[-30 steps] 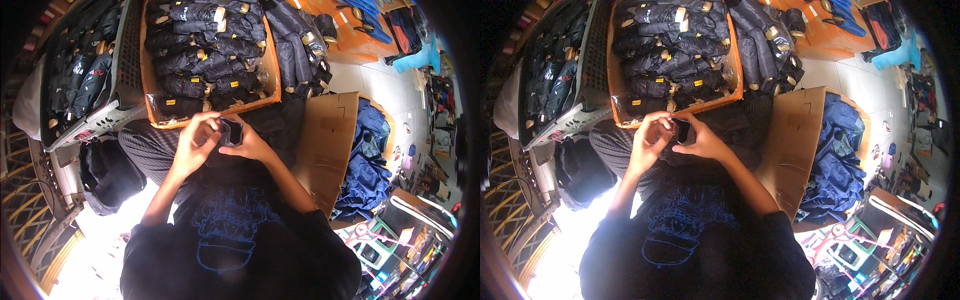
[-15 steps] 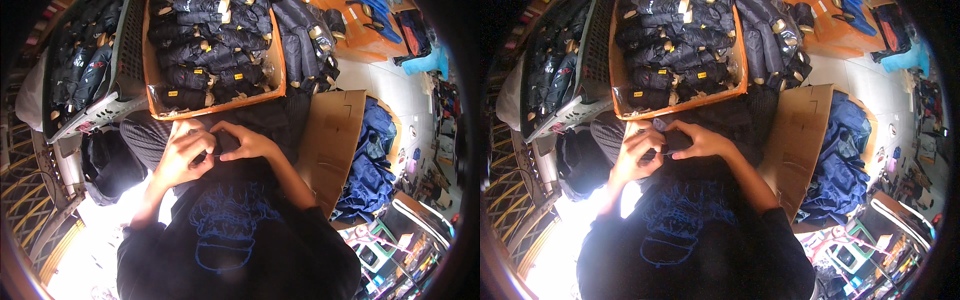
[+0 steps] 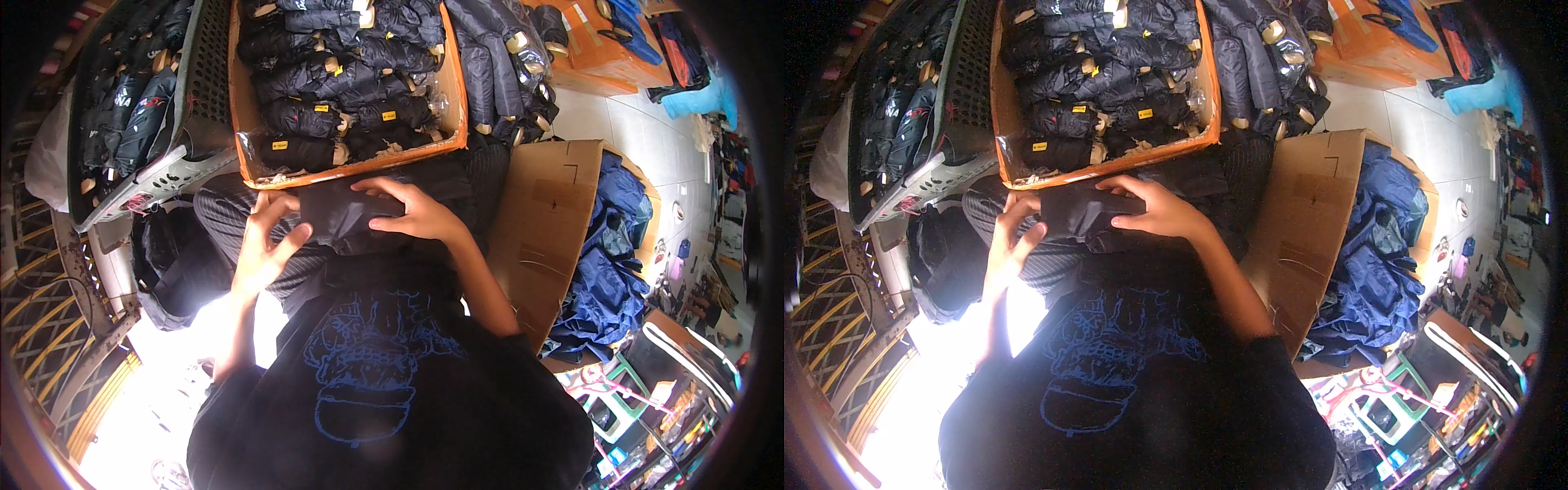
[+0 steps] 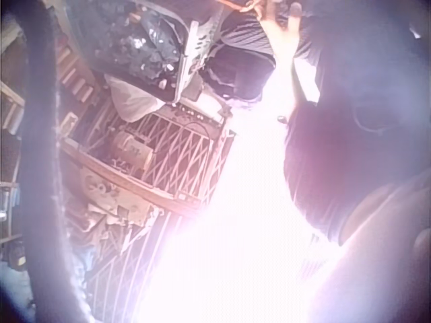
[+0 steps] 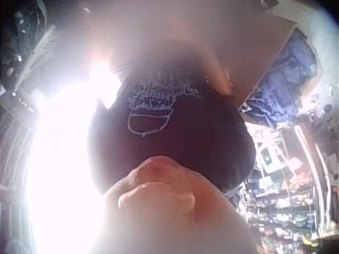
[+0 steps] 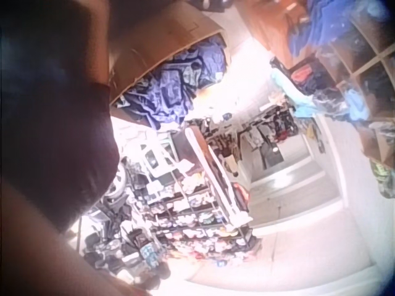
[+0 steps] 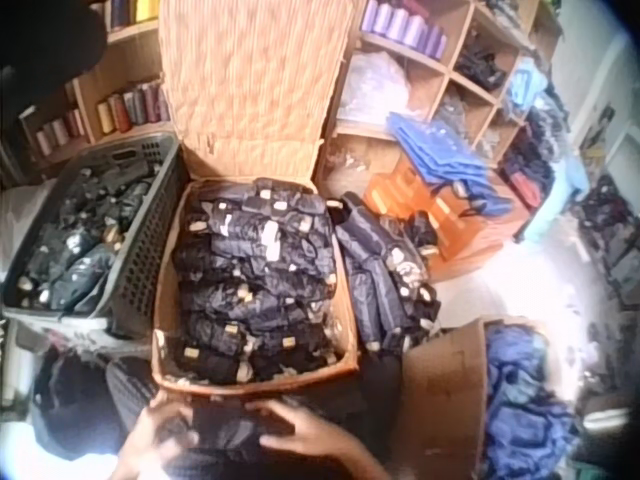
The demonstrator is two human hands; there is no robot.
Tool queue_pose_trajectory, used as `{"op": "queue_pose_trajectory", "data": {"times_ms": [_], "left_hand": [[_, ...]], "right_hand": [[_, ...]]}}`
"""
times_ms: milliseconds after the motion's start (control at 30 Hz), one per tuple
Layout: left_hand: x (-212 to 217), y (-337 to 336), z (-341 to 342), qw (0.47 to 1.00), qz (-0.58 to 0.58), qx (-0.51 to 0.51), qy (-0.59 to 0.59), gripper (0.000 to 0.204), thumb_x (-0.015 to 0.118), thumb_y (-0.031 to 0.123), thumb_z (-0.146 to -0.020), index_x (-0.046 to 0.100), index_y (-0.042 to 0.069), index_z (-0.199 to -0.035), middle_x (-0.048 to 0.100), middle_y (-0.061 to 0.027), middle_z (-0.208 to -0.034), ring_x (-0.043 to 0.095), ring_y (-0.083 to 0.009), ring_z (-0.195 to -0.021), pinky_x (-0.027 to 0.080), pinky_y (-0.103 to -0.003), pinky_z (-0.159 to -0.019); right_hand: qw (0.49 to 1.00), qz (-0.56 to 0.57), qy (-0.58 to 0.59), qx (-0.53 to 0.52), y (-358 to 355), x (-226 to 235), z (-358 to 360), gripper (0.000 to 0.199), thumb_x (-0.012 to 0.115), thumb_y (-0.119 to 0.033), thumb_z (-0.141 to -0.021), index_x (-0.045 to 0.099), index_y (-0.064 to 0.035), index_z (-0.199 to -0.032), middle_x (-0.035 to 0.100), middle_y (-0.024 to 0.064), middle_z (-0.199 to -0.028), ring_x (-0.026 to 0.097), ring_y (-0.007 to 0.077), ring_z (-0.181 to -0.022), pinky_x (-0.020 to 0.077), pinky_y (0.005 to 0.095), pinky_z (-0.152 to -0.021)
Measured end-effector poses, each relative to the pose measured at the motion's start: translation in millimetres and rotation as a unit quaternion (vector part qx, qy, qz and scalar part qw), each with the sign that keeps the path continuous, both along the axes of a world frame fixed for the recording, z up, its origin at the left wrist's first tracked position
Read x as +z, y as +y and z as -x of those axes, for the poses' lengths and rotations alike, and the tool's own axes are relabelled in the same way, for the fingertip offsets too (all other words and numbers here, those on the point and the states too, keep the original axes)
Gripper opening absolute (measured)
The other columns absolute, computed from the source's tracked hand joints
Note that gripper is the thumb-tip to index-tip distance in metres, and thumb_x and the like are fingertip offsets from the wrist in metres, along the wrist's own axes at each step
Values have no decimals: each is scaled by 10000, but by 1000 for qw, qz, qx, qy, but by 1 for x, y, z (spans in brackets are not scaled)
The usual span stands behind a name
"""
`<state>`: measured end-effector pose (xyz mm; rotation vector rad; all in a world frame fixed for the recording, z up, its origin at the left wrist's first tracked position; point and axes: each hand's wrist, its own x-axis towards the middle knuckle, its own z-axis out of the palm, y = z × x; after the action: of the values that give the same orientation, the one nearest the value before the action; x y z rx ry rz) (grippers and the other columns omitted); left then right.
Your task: The person sits on the floor and folds dark blue garments from a cardboard box. They fold each item by hand and place the folded pieces into a nearby orange basket.
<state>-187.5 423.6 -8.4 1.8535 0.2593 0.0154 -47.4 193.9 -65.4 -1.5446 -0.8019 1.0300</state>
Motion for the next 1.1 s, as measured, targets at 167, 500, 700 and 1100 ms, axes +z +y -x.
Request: {"op": "queue_pose_trajectory", "data": {"times_ms": [167, 500, 700, 1100], "left_hand": [[-10, -8, 2, 997, -13, 38, 72, 186, 744, 155, -830, 699, -21, -870, 604, -62, -866, 494, -150, -837, 404, -330, -877], [-16, -14, 0, 991, -19, 107, -73, 194, 704, 132, -855, 704, -27, -967, 601, -132, -1212, 557, -206, -1111, 361, -336, -1000], [-11, -52, -18, 934, -337, -10, -118, 320, 782, 197, -742, 713, 76, -1030, 484, -222, -1340, 246, -457, -1381, 297, -560, -1038], [-6, -84, -15, 972, -197, -55, -113, 464, 791, 104, -686, 602, -23, -1090, 614, -175, -1048, 376, -413, -1314, 322, -501, -1029]], "right_hand": [[992, -27, -108, 50, 3, 8, -7, 521, 701, -179, -821, 534, -23, -1290, 614, 102, -1199, 589, 200, -1070, 434, 339, -958], [953, -35, 69, -293, 3, -11, -3, 275, 526, -186, -980, 532, -10, -1192, 666, 111, -960, 648, 140, -781, 491, 257, -675], [933, -99, 261, -226, 29, 22, 32, 362, 502, -253, -995, 455, -31, -1277, 575, 126, -1152, 593, 187, -1029, 524, 302, -769], [728, -239, 525, -371, 22, -6, -1, 468, 446, -442, -983, 467, -105, -1308, 597, 135, -1177, 595, 247, -1043, 472, 434, -925]]}}
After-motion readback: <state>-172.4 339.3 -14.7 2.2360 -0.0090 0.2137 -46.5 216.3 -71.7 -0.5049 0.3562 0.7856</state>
